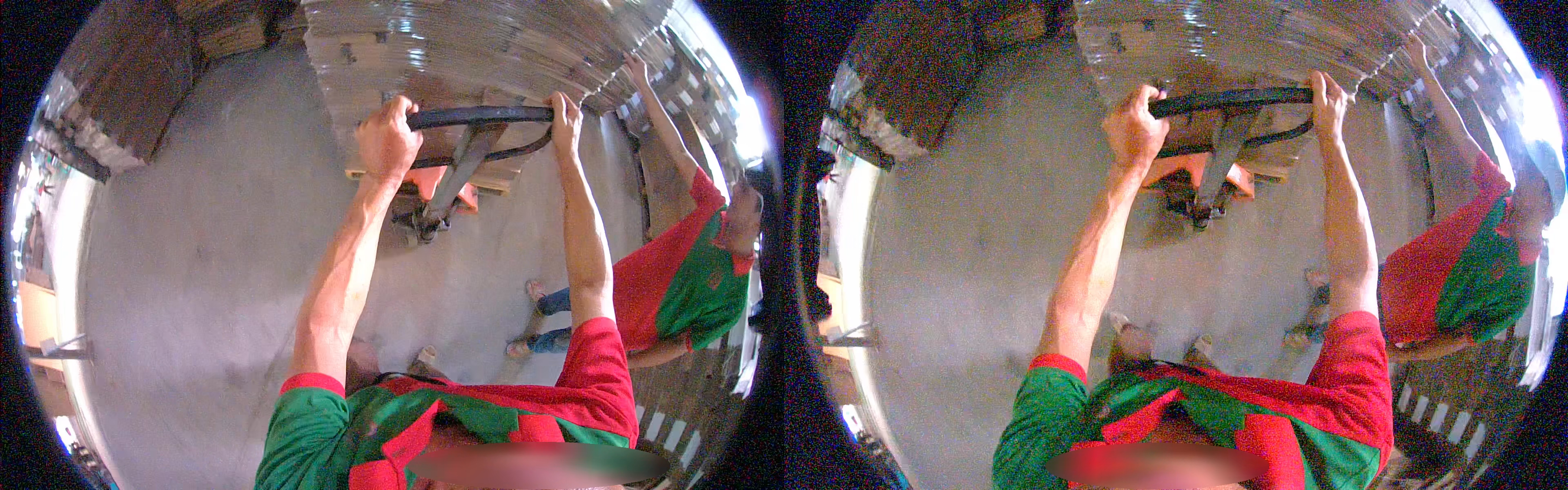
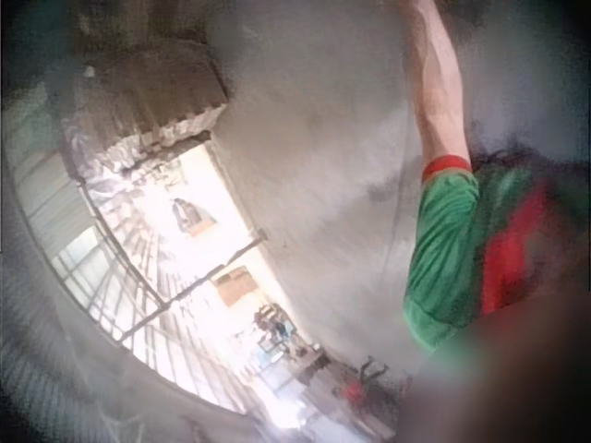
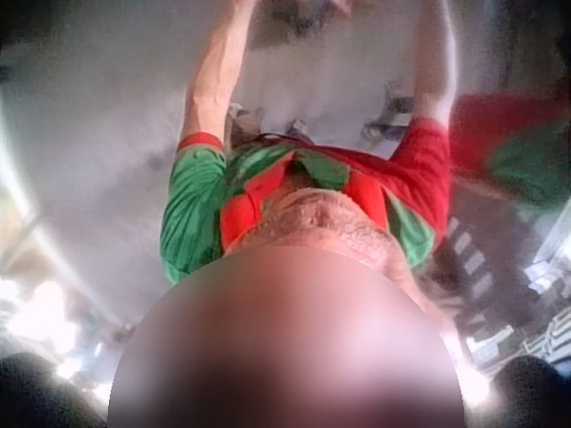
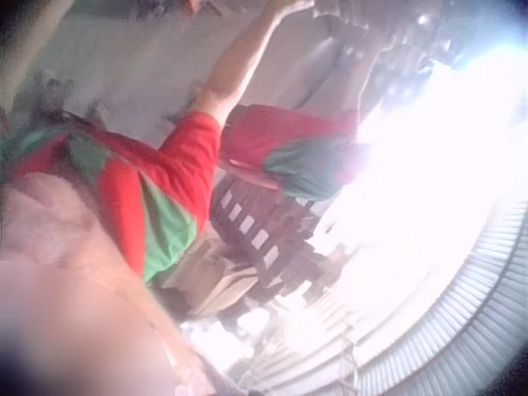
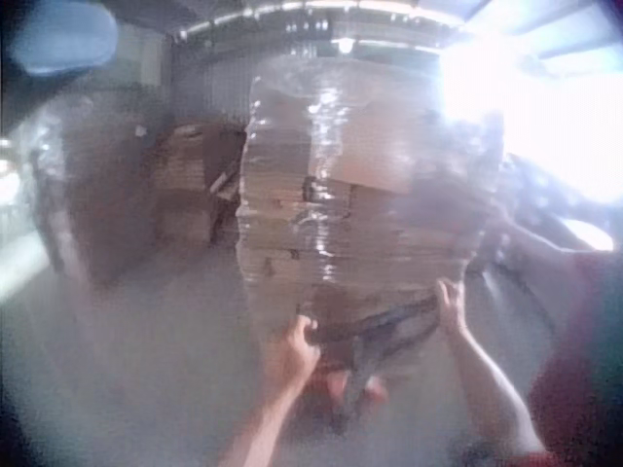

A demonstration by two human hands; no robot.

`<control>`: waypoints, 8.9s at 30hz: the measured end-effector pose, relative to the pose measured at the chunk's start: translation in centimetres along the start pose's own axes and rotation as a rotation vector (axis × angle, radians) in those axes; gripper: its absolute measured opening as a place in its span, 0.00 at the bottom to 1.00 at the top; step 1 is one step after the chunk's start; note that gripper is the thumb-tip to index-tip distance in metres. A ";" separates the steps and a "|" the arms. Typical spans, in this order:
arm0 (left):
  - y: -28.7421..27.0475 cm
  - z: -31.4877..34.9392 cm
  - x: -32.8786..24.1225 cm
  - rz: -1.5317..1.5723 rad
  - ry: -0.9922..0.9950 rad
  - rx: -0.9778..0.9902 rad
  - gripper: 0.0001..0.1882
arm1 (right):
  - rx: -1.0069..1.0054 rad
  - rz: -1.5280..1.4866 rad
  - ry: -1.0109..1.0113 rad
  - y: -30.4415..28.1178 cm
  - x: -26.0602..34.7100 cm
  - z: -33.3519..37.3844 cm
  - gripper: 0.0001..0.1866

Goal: The person uses a manual pallet jack to lift and move a pallet of shrink-wrapped cardboard boxes across a warehouse floor. They position the jack under the pallet, raise the load, and pull it to a new location before releasing it.

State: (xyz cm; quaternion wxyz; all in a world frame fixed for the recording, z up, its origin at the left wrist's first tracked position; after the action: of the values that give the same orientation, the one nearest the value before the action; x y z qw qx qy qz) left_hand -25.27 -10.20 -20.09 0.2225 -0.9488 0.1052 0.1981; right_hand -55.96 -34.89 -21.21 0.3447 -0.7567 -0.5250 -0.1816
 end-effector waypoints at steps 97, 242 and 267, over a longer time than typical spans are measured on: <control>15.5 -19.4 43.8 0.798 0.587 1.004 0.15 | 0.266 0.293 0.666 50.0 33.9 17.7 0.19; -18.0 41.7 6.6 -0.150 0.008 0.542 0.11 | 1.716 0.005 0.446 8.0 15.2 62.2 0.20; -56.5 121.5 10.8 -0.279 -1.170 0.631 0.31 | 1.239 -0.483 1.320 7.7 15.4 99.0 0.14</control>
State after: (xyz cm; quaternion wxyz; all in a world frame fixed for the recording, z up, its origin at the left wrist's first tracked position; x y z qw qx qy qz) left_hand -39.32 94.67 -103.11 0.5325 -0.5798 -0.1031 0.6079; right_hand -51.65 44.33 -82.89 0.8676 -0.0523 -0.3693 -0.3289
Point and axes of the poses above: each hand's wrist, its own z-axis away from the middle knuckle, its own y-axis out of the palm, x = y × z, the point moved 10 cm from there along -z, towards the middle knuckle, and after that the axes turned 1 degree about -x, right-handed, at the moved point
